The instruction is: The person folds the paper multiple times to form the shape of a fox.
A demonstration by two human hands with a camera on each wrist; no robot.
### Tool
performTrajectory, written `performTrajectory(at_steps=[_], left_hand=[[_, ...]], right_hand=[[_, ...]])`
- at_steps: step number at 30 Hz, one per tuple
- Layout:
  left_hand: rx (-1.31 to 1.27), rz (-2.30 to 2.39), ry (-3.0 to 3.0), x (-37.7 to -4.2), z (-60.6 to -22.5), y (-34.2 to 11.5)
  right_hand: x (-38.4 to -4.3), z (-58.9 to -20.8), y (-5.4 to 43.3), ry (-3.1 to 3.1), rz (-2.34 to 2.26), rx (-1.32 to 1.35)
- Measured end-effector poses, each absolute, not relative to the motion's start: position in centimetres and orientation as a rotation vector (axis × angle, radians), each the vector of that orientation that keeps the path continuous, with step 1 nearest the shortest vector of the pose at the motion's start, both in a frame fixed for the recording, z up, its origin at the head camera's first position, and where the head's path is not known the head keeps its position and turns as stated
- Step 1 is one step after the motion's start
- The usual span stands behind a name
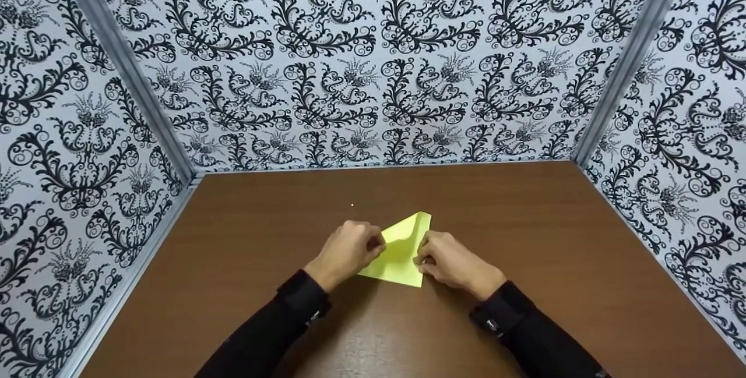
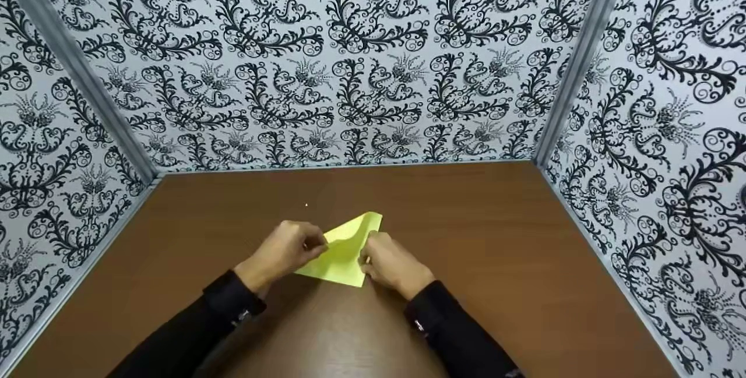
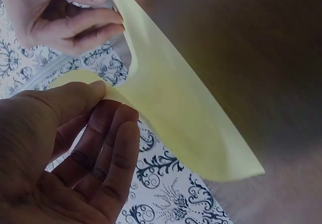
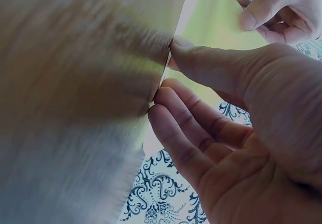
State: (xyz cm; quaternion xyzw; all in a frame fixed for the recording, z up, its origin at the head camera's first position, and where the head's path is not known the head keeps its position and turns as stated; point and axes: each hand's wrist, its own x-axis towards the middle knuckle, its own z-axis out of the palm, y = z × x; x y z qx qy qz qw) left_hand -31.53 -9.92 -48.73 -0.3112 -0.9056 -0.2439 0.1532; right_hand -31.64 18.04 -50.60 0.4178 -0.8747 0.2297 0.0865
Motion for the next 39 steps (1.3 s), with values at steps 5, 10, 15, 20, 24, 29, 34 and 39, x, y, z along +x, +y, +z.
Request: performTrajectory(at_steps=[5,10,15,20,24,29,34,39], left_hand=[[-0.920,-0.701,-2.619,-30.9,-48.9,-9.2],[-0.925,-0.666,-2.634,-30.3,-49.0,-8.6],[-0.932,-0.656,-2.661,-29.9,-48.9,-8.4],[-0.948,-0.642,-2.679,-29.5,-49.0,-8.0],[-0.950,-0.608,-2.693,-29.1,-49.4,-7.8],[-0.941,-0.490,-2.680,-28.8,-49.8,-7.5],[-0.937,-0.359,-2.652,-28.5,-50.1,-7.2],[-0.934,-0.244,-2.650,-28.3,-50.2,-6.8]], right_hand=[[-31.7,-50.7,18.1,-2.634,0.706,1.229],[-31.8,-50.4,18.1,-2.674,0.710,1.208],[-32.0,-50.3,18.0,-2.707,0.725,1.166],[-31.7,-50.1,18.0,-2.703,0.685,1.119],[-31.3,-50.3,18.0,-2.710,0.646,1.079],[-31.2,-50.1,18.0,-2.731,0.649,1.034],[-31.1,-50.1,17.9,-2.755,0.639,0.992],[-31.0,-50.2,17.9,-2.771,0.595,0.980]])
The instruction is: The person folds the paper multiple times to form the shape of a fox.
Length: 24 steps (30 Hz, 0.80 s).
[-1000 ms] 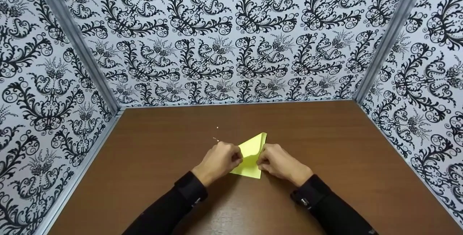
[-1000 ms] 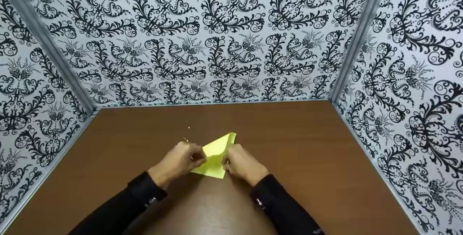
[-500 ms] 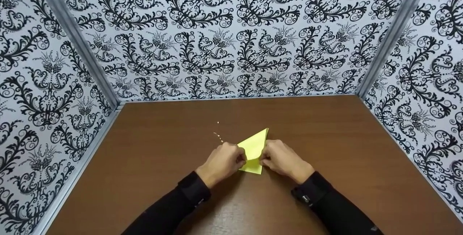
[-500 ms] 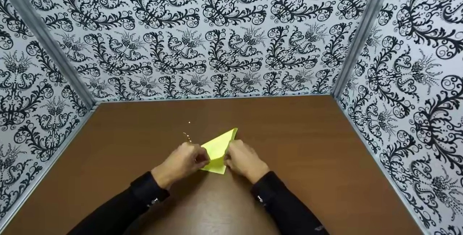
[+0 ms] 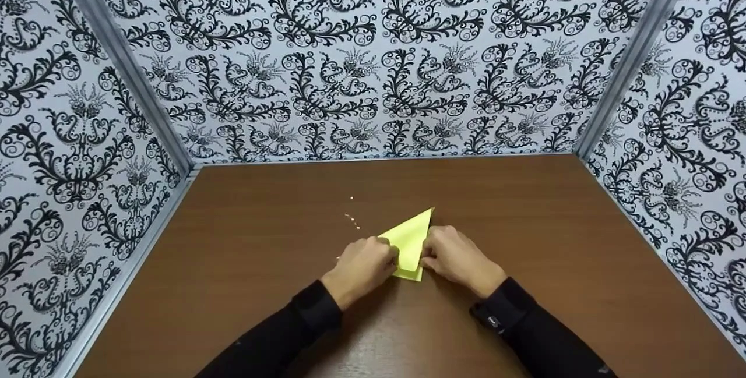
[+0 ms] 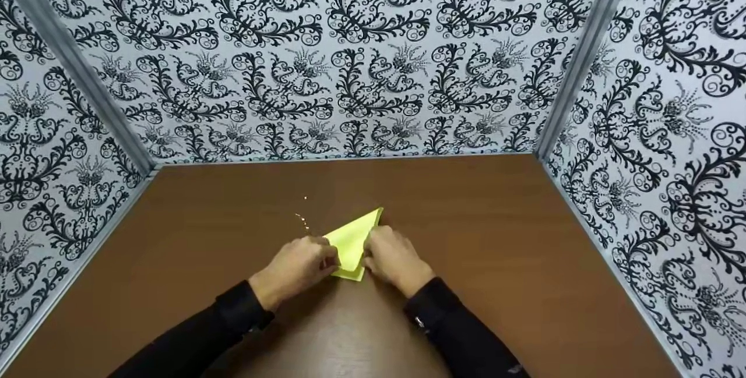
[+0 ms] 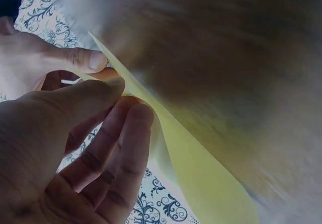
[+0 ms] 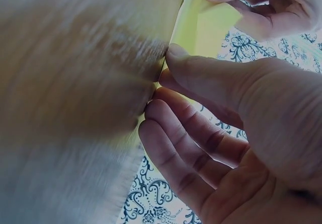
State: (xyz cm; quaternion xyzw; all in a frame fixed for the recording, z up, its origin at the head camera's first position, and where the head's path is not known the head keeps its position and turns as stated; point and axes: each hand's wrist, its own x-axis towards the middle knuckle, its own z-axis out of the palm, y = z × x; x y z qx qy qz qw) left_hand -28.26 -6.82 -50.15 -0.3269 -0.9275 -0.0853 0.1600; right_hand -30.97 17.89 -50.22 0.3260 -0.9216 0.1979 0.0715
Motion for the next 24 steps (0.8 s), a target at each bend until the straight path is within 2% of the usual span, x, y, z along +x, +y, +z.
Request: performTrajectory(at_steps=[14,24], left_hand=[[-0.955,-0.116,-2.624,-28.1,-50.4,-6.1],[-0.958,-0.090,-2.568,-28.1,-50.6,-6.0]], right_hand=[[-30.9,-50.3,17.9,-2.787,0.612,0.945],[-31.0,-49.0,18.3,-2.799,0.557,0.913]])
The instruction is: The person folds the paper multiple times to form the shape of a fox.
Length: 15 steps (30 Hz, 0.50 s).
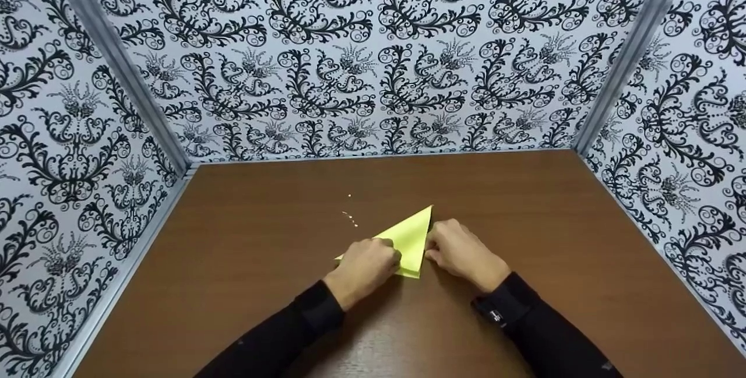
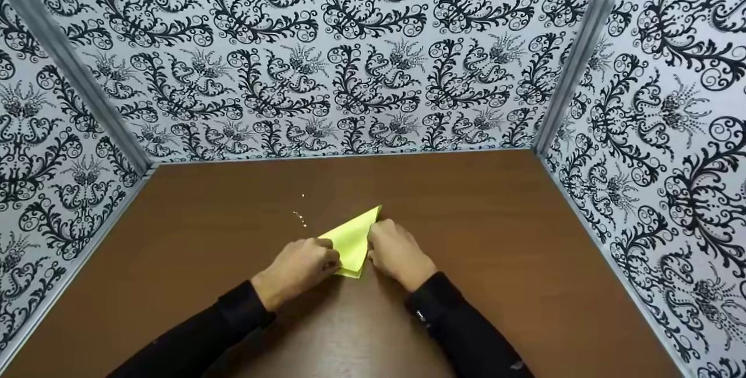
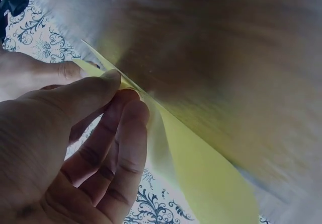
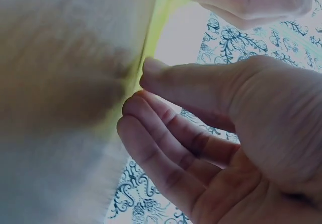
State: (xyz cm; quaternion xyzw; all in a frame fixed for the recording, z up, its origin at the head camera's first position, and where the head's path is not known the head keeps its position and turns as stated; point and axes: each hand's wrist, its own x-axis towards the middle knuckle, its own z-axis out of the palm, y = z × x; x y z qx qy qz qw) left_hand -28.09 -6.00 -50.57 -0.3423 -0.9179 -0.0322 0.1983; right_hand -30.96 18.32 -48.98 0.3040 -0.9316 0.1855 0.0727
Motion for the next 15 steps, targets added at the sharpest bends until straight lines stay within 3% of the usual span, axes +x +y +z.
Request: performTrajectory(at_steps=[15], left_hand=[[-1.033,0.031,-2.474,-27.95,-50.67,-6.23]], right_hand=[[-31.09,-49.58,17.73,-2.676,0.704,1.238]])
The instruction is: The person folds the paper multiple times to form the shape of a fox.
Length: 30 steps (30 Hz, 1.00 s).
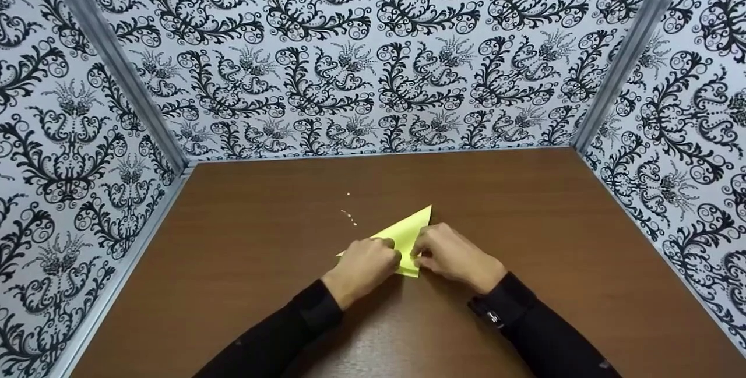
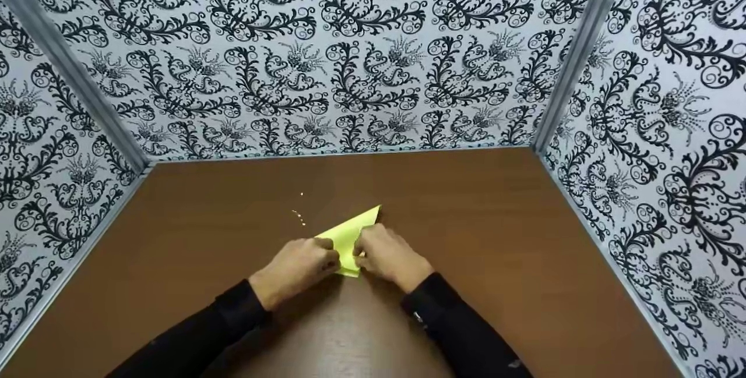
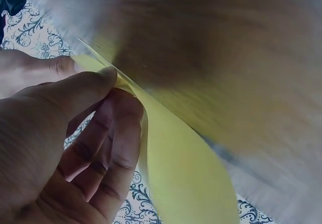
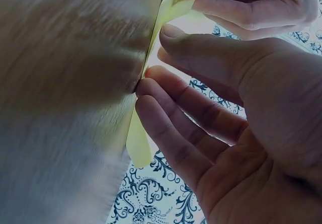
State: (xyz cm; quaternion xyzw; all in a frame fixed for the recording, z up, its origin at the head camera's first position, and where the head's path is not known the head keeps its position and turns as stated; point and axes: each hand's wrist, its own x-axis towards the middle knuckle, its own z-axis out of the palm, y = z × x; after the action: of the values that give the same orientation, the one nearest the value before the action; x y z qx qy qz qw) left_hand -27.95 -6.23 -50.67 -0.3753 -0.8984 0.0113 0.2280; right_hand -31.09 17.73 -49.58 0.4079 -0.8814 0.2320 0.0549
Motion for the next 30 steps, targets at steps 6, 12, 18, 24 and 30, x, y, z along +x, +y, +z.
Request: performTrajectory(at_steps=[6,12,18,24,30], left_hand=[[-1.074,-0.013,-2.485,-28.06,-50.72,-6.58],[-1.088,0.037,-2.470,-28.14,-50.62,-6.61],[-1.109,0.089,-2.444,-28.14,-50.54,-6.67],[-1.141,0.095,-2.412,-28.24,-50.68,-6.83],[-1.158,0.099,-2.419,-28.33,-50.80,-6.89]], right_hand=[[-31.16,-49.82,17.77,-2.678,0.727,1.263],[-31.28,-49.78,17.81,-2.672,0.750,1.275],[-31.28,-49.81,17.86,-2.667,0.739,1.282],[-31.23,-49.86,17.85,-2.703,0.727,1.256],[-31.06,-49.76,17.88,-2.688,0.718,1.261]])
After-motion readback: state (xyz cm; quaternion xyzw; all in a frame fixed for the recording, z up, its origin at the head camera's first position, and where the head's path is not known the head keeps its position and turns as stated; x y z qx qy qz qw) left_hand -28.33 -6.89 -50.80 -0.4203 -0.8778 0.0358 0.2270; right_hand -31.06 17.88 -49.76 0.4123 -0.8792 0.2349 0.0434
